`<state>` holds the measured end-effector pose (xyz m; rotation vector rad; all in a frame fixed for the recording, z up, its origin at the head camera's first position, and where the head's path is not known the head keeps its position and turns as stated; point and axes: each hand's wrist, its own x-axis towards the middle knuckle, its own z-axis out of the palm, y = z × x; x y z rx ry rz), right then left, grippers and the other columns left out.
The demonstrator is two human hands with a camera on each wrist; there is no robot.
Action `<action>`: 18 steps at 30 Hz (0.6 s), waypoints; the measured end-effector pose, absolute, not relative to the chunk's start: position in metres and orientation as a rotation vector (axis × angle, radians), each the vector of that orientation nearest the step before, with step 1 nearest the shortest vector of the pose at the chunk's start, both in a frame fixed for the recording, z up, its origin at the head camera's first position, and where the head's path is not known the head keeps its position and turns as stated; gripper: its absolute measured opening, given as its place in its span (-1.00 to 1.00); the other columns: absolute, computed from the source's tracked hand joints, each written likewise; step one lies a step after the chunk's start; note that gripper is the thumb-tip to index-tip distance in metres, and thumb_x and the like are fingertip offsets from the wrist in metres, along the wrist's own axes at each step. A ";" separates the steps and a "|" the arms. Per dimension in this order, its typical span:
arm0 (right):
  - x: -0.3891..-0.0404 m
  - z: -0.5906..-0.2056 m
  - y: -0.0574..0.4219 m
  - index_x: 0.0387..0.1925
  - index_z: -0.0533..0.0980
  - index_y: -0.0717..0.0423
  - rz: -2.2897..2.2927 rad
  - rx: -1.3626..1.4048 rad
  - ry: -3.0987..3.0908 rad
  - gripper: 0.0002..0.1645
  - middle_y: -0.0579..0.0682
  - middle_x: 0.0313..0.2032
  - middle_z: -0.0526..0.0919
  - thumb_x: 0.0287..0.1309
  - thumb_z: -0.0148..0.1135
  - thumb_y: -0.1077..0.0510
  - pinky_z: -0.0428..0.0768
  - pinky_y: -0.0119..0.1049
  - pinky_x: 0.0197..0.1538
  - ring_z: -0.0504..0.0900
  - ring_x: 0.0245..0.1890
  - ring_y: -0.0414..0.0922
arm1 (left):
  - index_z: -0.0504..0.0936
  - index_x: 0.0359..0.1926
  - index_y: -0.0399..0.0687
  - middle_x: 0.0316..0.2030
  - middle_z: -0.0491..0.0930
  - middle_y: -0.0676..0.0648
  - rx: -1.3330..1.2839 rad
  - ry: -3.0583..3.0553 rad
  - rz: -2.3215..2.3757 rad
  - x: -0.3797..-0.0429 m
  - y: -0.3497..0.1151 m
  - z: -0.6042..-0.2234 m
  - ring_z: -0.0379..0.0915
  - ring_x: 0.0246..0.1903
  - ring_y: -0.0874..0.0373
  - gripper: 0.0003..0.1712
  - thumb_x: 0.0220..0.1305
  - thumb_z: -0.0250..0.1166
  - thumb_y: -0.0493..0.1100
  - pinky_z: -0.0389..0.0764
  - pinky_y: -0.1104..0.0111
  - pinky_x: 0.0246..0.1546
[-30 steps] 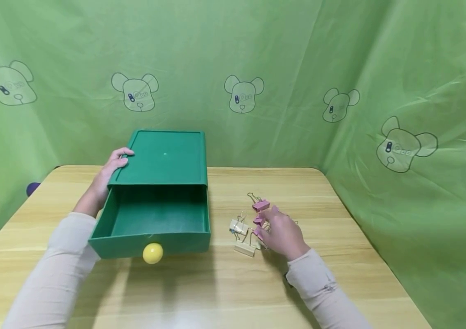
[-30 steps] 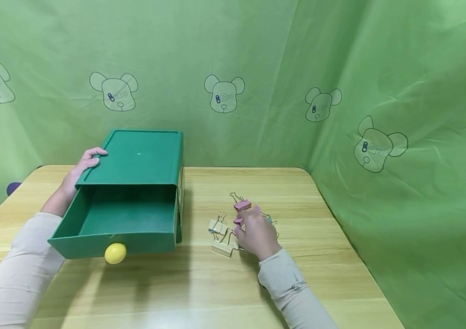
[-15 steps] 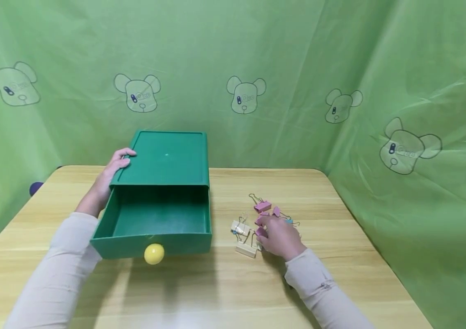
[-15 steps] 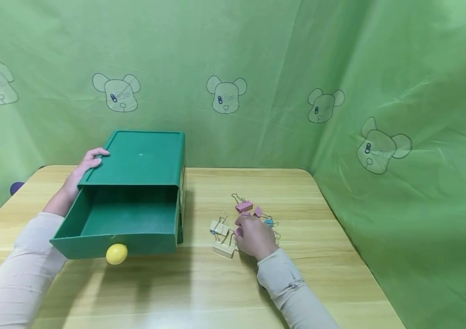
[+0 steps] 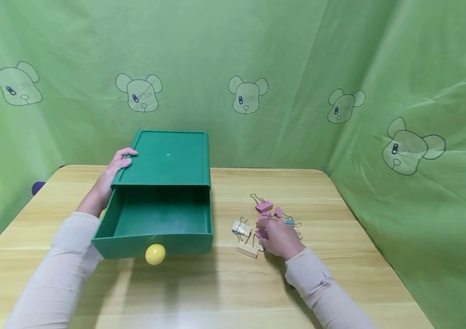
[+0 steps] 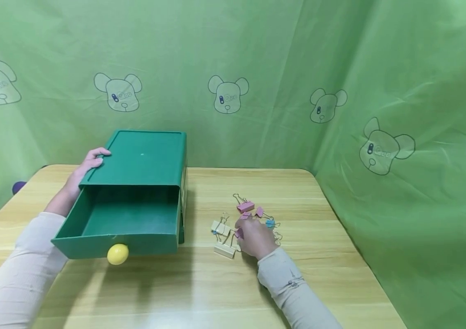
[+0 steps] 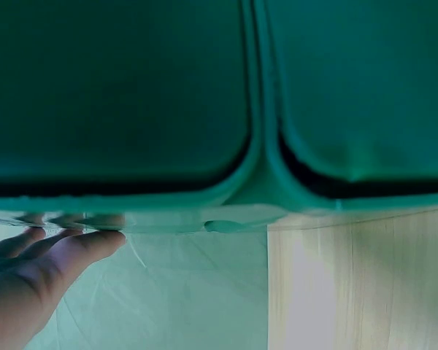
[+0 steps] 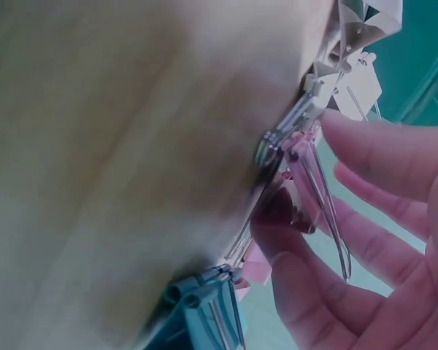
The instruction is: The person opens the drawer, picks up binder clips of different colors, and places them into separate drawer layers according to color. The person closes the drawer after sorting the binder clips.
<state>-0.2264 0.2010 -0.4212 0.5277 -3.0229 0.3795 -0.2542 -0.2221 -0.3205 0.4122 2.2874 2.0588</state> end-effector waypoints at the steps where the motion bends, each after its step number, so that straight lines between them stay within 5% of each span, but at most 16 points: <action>1: -0.227 -0.421 0.201 -0.21 0.57 0.10 0.397 0.533 -3.022 -0.63 -0.12 -0.44 0.58 -0.19 0.39 0.24 0.51 -0.30 -0.35 0.50 -0.47 -0.22 | 0.17 0.11 0.36 0.34 -0.31 -0.07 0.413 2.288 2.059 -0.254 -0.222 -0.321 -0.34 0.23 -0.19 -0.69 0.38 -0.26 0.10 -0.17 -0.22 0.10; 12: -0.227 -0.420 0.200 -0.37 0.55 0.12 0.470 0.562 -3.054 -0.67 -0.11 -0.51 0.54 -0.31 0.44 0.32 0.50 -0.32 -0.34 0.46 -0.50 -0.21 | 0.16 0.11 0.36 0.33 -0.29 -0.07 0.415 2.301 2.056 -0.252 -0.223 -0.322 -0.33 0.23 -0.18 -0.69 0.38 -0.29 0.08 -0.16 -0.21 0.10; 18: -0.226 -0.421 0.201 -0.45 0.53 0.12 0.481 0.593 -3.042 -0.71 -0.11 -0.63 0.44 -0.31 0.34 0.43 0.41 -0.35 -0.50 0.37 -0.59 -0.20 | 0.16 0.11 0.35 0.33 -0.27 -0.07 0.412 2.312 2.046 -0.253 -0.222 -0.322 -0.32 0.23 -0.18 -0.68 0.38 -0.27 0.09 -0.14 -0.20 0.10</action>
